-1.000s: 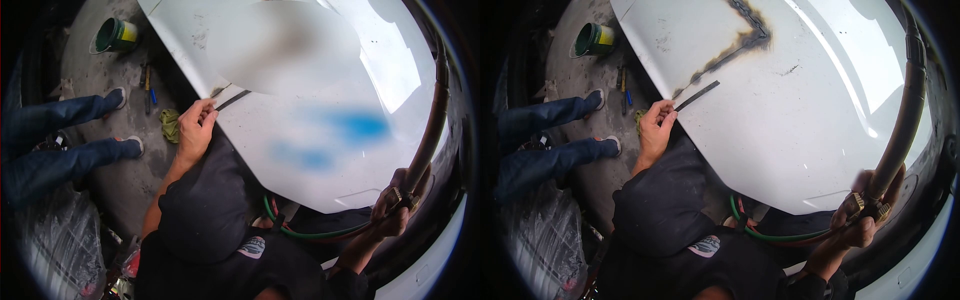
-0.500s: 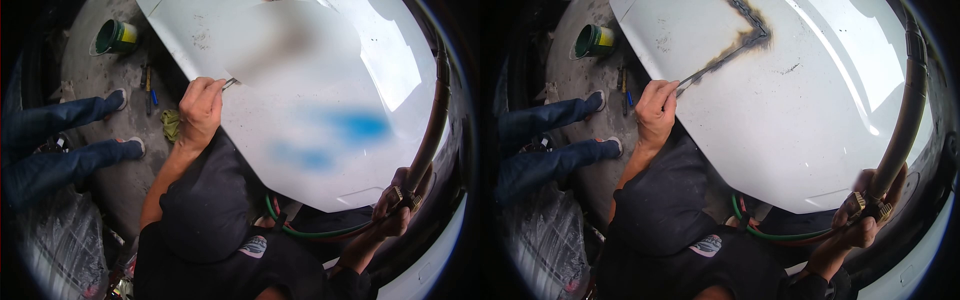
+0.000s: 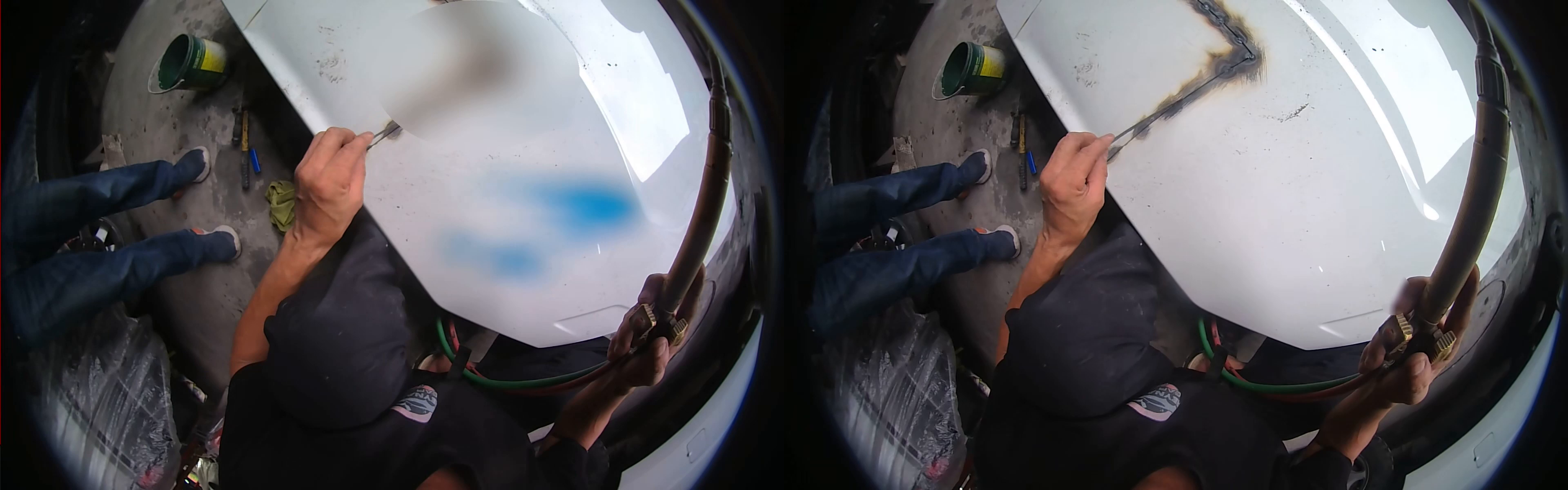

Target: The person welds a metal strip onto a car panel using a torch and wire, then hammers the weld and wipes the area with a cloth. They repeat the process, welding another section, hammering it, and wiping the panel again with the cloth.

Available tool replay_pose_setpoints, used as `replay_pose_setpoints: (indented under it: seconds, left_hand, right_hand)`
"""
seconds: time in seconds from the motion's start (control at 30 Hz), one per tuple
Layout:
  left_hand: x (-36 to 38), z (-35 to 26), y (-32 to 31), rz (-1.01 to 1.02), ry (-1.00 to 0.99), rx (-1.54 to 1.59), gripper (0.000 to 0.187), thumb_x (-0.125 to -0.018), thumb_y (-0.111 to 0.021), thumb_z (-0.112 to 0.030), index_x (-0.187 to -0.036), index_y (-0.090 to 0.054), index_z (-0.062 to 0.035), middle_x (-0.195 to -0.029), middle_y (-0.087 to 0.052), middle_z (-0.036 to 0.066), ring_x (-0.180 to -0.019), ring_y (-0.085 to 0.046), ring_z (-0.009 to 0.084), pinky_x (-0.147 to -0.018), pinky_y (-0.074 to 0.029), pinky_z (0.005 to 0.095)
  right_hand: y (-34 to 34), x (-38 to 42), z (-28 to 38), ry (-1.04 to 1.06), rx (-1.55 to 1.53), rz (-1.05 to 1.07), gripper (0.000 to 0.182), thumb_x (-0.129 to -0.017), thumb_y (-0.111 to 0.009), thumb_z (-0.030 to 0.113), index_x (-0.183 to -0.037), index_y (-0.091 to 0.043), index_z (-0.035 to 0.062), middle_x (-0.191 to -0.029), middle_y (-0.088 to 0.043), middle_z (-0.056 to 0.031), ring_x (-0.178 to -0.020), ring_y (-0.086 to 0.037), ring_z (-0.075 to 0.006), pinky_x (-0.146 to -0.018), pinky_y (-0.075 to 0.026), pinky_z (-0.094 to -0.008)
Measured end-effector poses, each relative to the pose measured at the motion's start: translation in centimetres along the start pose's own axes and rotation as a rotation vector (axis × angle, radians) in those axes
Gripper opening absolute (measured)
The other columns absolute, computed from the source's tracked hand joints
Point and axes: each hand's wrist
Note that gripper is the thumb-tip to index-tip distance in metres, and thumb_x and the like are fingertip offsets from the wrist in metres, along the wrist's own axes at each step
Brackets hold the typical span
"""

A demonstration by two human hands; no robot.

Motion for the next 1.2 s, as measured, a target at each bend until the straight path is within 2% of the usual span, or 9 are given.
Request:
replay_pose_setpoints:
  seconds: [0.4, 0.5, 0.73, 0.83, 0.9, 1.03, 1.07, 1.13, 1.2]
  left_hand:
    - [1.3, -1.0, -1.1, 0.135, -0.126, 0.104, 0.022, -0.081, -0.070, 0.010, -0.103, -0.070, 0.0071, -0.088, -0.063, 0.014, -0.079, -0.064, 0.0313, -0.067, -0.055, 0.0396]
    - [2.6, -1.1, -2.8, 0.264, -0.210, 0.072, 0.019, -0.084, -0.071, 0.006, -0.103, -0.070, 0.0063, -0.089, -0.063, 0.014, -0.078, -0.063, 0.0304, -0.066, -0.054, 0.0389]
    - [3.0, -1.3, -2.9, 0.260, 0.109, 0.314, 0.021, -0.086, -0.072, 0.004, -0.107, -0.073, 0.0036, -0.096, -0.066, 0.013, -0.082, -0.067, 0.0293, -0.070, -0.054, 0.0356]
    - [2.8, -0.9, -2.4, 0.290, 0.253, 0.476, 0.023, -0.088, -0.069, 0.006, -0.110, -0.075, 0.0019, -0.097, -0.070, 0.012, -0.083, -0.069, 0.0252, -0.071, -0.054, 0.0325]
    - [2.2, -0.8, -2.0, 0.396, 0.474, 0.647, 0.024, -0.092, -0.066, 0.007, -0.113, -0.076, 0.0022, -0.099, -0.069, 0.007, -0.076, -0.061, 0.0120, -0.069, -0.050, 0.0268]
    - [1.4, -0.9, -1.9, 0.500, 0.613, 0.758, 0.022, -0.092, -0.066, 0.005, -0.112, -0.076, 0.0007, -0.099, -0.069, 0.005, -0.077, -0.059, 0.0103, -0.069, -0.049, 0.0256]
    - [1.2, -0.8, -2.0, 0.503, 0.611, 0.755, 0.022, -0.092, -0.066, 0.005, -0.112, -0.076, 0.0007, -0.099, -0.069, 0.005, -0.077, -0.059, 0.0103, -0.069, -0.049, 0.0256]
    - [0.8, -0.4, -2.1, 0.360, 0.360, 0.608, 0.017, -0.091, -0.068, 0.003, -0.107, -0.076, 0.0005, -0.092, -0.069, 0.005, -0.074, -0.060, 0.0120, -0.068, -0.049, 0.0277]
    - [0.0, -0.9, -1.7, 0.365, 0.383, 0.586, 0.016, -0.091, -0.069, 0.002, -0.105, -0.076, 0.0001, -0.092, -0.069, 0.005, -0.074, -0.060, 0.0112, -0.068, -0.049, 0.0275]
  right_hand:
    - [0.4, 0.2, -0.5, -0.012, -0.012, -0.045, 0.104, -0.083, -0.074, 0.022, -0.161, -0.012, -0.0067, -0.098, -0.056, -0.0265, -0.057, -0.069, -0.0171, -0.042, -0.060, -0.0262]
    - [0.5, 0.4, -0.8, -0.017, -0.016, -0.046, 0.103, -0.083, -0.074, 0.022, -0.161, -0.014, -0.0070, -0.097, -0.056, -0.0269, -0.055, -0.068, -0.0169, -0.041, -0.059, -0.0261]
    - [-0.2, 0.0, -0.4, -0.035, 0.053, -0.066, 0.107, -0.080, -0.076, 0.028, -0.161, -0.015, -0.0075, -0.095, -0.057, -0.0263, -0.055, -0.067, -0.0170, -0.041, -0.057, -0.0257]
    - [-0.6, 0.1, -0.7, -0.050, 0.026, -0.075, 0.109, -0.079, -0.079, 0.028, -0.161, -0.016, -0.0079, -0.095, -0.058, -0.0265, -0.056, -0.068, -0.0171, -0.041, -0.057, -0.0256]
    - [-1.0, 0.2, -0.8, -0.073, 0.018, -0.071, 0.109, -0.079, -0.080, 0.028, -0.160, -0.017, -0.0082, -0.095, -0.058, -0.0267, -0.055, -0.067, -0.0172, -0.041, -0.056, -0.0254]
    - [-2.6, 0.4, -0.5, -0.104, 0.029, -0.105, 0.110, -0.078, -0.082, 0.029, -0.160, -0.019, -0.0094, -0.093, -0.059, -0.0265, -0.053, -0.065, -0.0170, -0.040, -0.054, -0.0243]
    - [-2.9, 0.3, -0.7, -0.090, 0.034, -0.117, 0.110, -0.077, -0.083, 0.029, -0.159, -0.020, -0.0100, -0.090, -0.059, -0.0249, -0.052, -0.062, -0.0160, -0.040, -0.052, -0.0237]
    - [-2.7, 0.4, -0.6, -0.075, 0.049, -0.136, 0.109, -0.077, -0.082, 0.029, -0.159, -0.021, -0.0101, -0.089, -0.059, -0.0246, -0.051, -0.062, -0.0159, -0.040, -0.052, -0.0236]
    - [-2.5, -0.1, -0.1, -0.057, 0.077, -0.146, 0.109, -0.077, -0.082, 0.028, -0.158, -0.020, -0.0100, -0.090, -0.059, -0.0243, -0.050, -0.062, -0.0155, -0.040, -0.053, -0.0238]
Point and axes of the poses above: each hand's wrist, its own x-axis away from the middle knuckle, its own y-axis out of the back of the hand, z = x × y
